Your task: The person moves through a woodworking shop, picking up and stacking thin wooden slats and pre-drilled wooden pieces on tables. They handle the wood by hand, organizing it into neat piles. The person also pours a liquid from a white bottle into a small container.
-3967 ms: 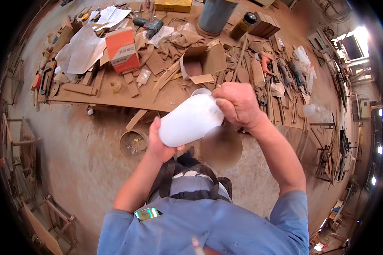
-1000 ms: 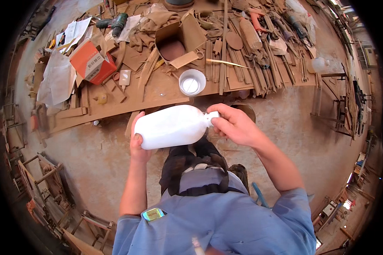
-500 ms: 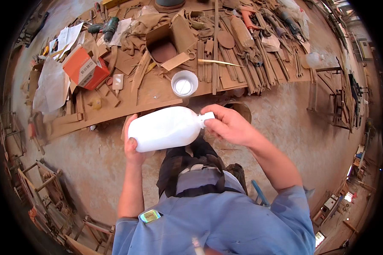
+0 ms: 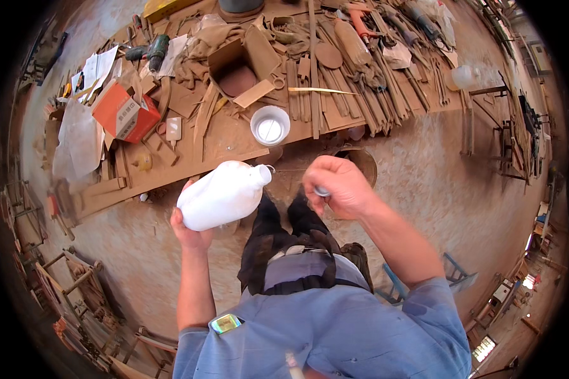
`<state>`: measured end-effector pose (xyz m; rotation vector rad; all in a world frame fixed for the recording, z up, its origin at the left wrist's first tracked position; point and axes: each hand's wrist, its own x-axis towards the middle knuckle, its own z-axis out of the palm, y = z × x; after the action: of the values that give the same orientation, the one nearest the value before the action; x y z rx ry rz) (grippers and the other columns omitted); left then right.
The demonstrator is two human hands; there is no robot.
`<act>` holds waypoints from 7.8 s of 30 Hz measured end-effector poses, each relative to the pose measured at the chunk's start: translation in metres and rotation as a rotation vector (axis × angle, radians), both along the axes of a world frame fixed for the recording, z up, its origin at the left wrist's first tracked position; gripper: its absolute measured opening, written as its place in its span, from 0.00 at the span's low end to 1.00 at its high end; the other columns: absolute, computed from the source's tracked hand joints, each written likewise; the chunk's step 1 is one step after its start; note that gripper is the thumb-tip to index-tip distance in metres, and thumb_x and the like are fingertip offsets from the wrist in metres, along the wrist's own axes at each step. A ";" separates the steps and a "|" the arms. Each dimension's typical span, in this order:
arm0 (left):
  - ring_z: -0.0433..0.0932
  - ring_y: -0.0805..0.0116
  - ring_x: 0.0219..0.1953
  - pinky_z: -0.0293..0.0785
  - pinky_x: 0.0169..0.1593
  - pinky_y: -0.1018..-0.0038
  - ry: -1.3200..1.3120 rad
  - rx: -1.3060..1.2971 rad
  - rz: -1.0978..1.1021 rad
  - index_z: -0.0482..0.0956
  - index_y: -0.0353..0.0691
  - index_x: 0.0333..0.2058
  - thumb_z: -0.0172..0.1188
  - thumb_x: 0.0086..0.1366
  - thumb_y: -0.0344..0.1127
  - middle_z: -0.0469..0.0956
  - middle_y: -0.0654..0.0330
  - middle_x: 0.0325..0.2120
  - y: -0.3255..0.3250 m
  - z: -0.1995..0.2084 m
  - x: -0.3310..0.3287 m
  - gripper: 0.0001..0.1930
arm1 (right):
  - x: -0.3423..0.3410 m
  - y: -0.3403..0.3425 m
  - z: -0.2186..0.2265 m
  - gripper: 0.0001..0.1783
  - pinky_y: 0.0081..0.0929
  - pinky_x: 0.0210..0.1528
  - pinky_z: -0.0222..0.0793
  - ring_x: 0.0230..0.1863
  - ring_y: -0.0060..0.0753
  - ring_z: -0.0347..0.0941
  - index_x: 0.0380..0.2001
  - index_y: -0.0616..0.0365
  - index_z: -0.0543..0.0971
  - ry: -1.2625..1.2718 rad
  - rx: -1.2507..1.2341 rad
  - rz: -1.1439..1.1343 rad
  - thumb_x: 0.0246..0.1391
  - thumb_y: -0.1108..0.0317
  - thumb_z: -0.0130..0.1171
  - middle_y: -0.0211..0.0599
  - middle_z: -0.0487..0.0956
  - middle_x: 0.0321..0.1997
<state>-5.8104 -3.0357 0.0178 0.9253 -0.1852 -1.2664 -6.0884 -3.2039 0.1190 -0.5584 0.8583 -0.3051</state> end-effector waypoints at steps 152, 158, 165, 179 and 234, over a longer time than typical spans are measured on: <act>0.66 0.45 0.59 0.65 0.59 0.55 -2.343 -0.212 -0.757 0.65 0.40 0.60 0.61 0.52 0.53 0.66 0.47 0.57 -0.193 0.155 -0.060 0.39 | -0.167 0.072 -0.187 0.17 0.44 0.50 0.67 0.47 0.58 0.70 0.37 0.66 0.76 0.837 -0.706 0.121 0.49 0.64 0.64 0.56 0.76 0.40; 0.69 0.47 0.51 0.67 0.53 0.56 -2.347 -0.285 -0.703 0.67 0.39 0.55 0.66 0.44 0.46 0.67 0.49 0.53 -0.193 0.157 -0.067 0.38 | -0.167 0.073 -0.187 0.22 0.48 0.42 0.68 0.39 0.63 0.73 0.30 0.68 0.77 0.854 -0.660 0.134 0.51 0.54 0.61 0.60 0.77 0.33; 0.69 0.46 0.52 0.67 0.54 0.55 -2.330 -0.303 -0.708 0.67 0.39 0.55 0.66 0.43 0.45 0.67 0.49 0.54 -0.193 0.158 -0.070 0.38 | -0.168 0.075 -0.185 0.24 0.49 0.40 0.69 0.38 0.63 0.74 0.31 0.66 0.77 0.892 -0.587 0.146 0.52 0.50 0.59 0.60 0.78 0.32; 0.66 0.47 0.59 0.65 0.59 0.57 -2.377 -0.277 -0.774 0.65 0.39 0.59 0.61 0.53 0.57 0.66 0.48 0.57 -0.193 0.162 -0.068 0.39 | -0.172 0.083 -0.192 0.23 0.49 0.41 0.69 0.40 0.62 0.74 0.33 0.64 0.77 0.900 -0.613 0.175 0.52 0.50 0.60 0.58 0.78 0.35; 0.66 0.45 0.59 0.64 0.59 0.53 -2.451 -0.298 -0.752 0.64 0.44 0.61 0.60 0.53 0.59 0.66 0.47 0.57 -0.189 0.182 -0.073 0.40 | -0.175 0.089 -0.201 0.23 0.48 0.42 0.69 0.41 0.61 0.74 0.33 0.65 0.76 0.919 -0.609 0.213 0.51 0.51 0.60 0.58 0.78 0.35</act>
<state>-5.8831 -3.2252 0.1995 1.6696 -2.6465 0.1071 -6.2630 -3.1149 -0.0815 -1.4063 1.5863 -0.0937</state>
